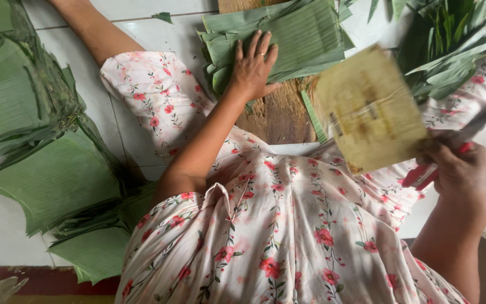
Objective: The person sits on the floor and trims banana leaves to size, using a small knife and a cardboard template on a wooden board. They hold each leaf against the template, cut off the excess edges, place the trimmed leaf on a finished pile, and move cut scraps aside.
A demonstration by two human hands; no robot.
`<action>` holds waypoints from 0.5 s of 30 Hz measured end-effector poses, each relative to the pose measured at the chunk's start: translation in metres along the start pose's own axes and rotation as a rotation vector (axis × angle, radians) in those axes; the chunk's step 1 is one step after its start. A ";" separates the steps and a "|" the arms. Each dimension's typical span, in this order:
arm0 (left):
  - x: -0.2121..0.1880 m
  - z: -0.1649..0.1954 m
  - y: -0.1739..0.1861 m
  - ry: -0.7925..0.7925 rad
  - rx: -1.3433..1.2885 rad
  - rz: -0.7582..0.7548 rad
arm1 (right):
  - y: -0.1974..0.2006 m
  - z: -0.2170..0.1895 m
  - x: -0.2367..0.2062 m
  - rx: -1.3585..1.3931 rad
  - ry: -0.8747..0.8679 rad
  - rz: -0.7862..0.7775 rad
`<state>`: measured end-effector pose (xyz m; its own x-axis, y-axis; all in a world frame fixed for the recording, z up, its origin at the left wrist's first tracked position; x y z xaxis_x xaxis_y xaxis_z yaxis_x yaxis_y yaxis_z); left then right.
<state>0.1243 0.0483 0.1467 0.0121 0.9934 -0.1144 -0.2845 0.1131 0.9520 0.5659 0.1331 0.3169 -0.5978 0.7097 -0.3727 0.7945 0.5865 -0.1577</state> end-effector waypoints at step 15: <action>-0.015 -0.049 -0.024 0.163 -0.622 0.386 | -0.132 0.118 0.231 -0.058 -0.104 0.018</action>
<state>0.0836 0.0300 0.1116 -0.3268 0.9389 0.1083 -0.7295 -0.3235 0.6027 0.3352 0.1740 0.1439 -0.5667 0.6778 -0.4684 0.7958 0.5976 -0.0982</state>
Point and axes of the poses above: each hand's wrist, its own x-axis towards the middle knuckle, its own y-axis out of the back of the hand, z = x × y, the point moved 2 cm from there along x, towards the middle knuckle, and after that the axes turned 12 degrees about -z, right-handed, at the moved point
